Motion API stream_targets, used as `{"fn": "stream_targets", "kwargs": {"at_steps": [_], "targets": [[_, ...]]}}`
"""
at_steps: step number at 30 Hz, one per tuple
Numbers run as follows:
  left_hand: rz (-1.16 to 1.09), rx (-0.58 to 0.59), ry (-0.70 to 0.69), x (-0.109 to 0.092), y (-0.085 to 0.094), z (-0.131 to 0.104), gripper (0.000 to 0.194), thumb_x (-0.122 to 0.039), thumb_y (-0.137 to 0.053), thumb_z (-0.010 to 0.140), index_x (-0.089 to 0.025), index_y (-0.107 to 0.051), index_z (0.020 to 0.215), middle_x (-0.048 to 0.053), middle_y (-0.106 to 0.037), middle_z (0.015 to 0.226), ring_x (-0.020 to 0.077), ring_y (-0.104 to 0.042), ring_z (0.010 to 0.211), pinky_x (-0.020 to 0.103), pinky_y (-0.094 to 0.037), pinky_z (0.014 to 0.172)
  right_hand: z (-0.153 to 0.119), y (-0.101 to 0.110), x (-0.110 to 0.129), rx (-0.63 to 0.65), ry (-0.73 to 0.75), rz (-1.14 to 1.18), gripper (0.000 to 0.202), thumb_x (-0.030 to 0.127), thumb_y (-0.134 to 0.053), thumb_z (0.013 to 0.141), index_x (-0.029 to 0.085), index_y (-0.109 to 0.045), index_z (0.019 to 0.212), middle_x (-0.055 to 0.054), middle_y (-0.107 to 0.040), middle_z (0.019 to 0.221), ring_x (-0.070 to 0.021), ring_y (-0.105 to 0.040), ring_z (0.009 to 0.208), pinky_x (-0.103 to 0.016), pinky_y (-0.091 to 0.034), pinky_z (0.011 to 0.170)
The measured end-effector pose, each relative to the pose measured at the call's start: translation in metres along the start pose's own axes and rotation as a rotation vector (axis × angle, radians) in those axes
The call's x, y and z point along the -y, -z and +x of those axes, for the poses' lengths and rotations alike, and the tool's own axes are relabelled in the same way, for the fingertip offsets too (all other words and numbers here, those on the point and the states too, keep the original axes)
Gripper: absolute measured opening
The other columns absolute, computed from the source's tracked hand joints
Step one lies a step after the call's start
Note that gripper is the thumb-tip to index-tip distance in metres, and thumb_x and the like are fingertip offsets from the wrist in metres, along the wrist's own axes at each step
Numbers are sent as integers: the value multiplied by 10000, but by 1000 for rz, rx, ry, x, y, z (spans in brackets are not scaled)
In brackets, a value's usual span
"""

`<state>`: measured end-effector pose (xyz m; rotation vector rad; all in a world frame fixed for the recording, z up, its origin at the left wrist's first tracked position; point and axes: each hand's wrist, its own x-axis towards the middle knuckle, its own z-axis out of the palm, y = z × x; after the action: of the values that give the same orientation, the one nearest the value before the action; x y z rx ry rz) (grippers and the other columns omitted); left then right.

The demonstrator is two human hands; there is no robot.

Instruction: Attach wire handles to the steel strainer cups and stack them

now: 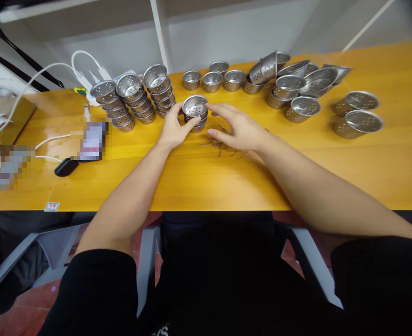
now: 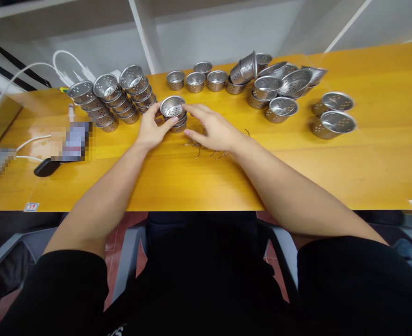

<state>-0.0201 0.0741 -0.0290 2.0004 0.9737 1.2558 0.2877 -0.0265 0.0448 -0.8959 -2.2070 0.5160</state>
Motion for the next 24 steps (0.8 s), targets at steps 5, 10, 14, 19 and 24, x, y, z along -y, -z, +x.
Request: {"fn": "stream_targets", "kwargs": {"at_steps": [5,10,14,19,24], "targets": [[-6,3,-5,2,-2,0,1038,-1056,-975,929,-309,-756,1616,181,-845,1633,437,-836,1562,747,-643,1475,-1,-3,1,-3,-17,-8,959,780,-818,1174,336,-640,2005,-135,-698,1970,-499,-710,1774,-746,-540,1545],[25,-8,15,-6,-1,-4,1027,-1034,-981,946,-285,-752,1610,189,-850,1634,430,-846,1551,723,-648,1473,0,-4,2,-12,-3,-6,935,764,-792,1188,281,-669,1979,-189,-761,1884,-513,-732,1740,-742,-542,1537],[29,7,-3,-6,-3,-4,1058,-1088,-912,960,-277,-735,1616,208,-854,1637,421,-870,1524,701,-682,1440,-1,-7,-2,2,35,0,972,807,-744,1201,248,-641,1989,-218,-743,1889,-513,-723,1746,-744,-553,1523],[29,2,-13,-2,-4,-7,1110,-1035,-987,938,-285,-664,1690,234,-805,1757,437,-844,1612,710,-666,1470,-1,10,-3,-56,-14,-60,942,874,-776,1169,314,-678,1920,-180,-754,1864,-522,-778,1634,-763,-634,1440],[38,19,5,6,0,-14,1154,-850,-1102,944,-297,-568,1805,259,-673,1904,462,-755,1738,719,-604,1534,-13,84,-1,-251,-399,-401,287,496,-801,1175,240,-862,1290,-257,-902,1455,-446,-909,1200,-754,-729,1253]]}}
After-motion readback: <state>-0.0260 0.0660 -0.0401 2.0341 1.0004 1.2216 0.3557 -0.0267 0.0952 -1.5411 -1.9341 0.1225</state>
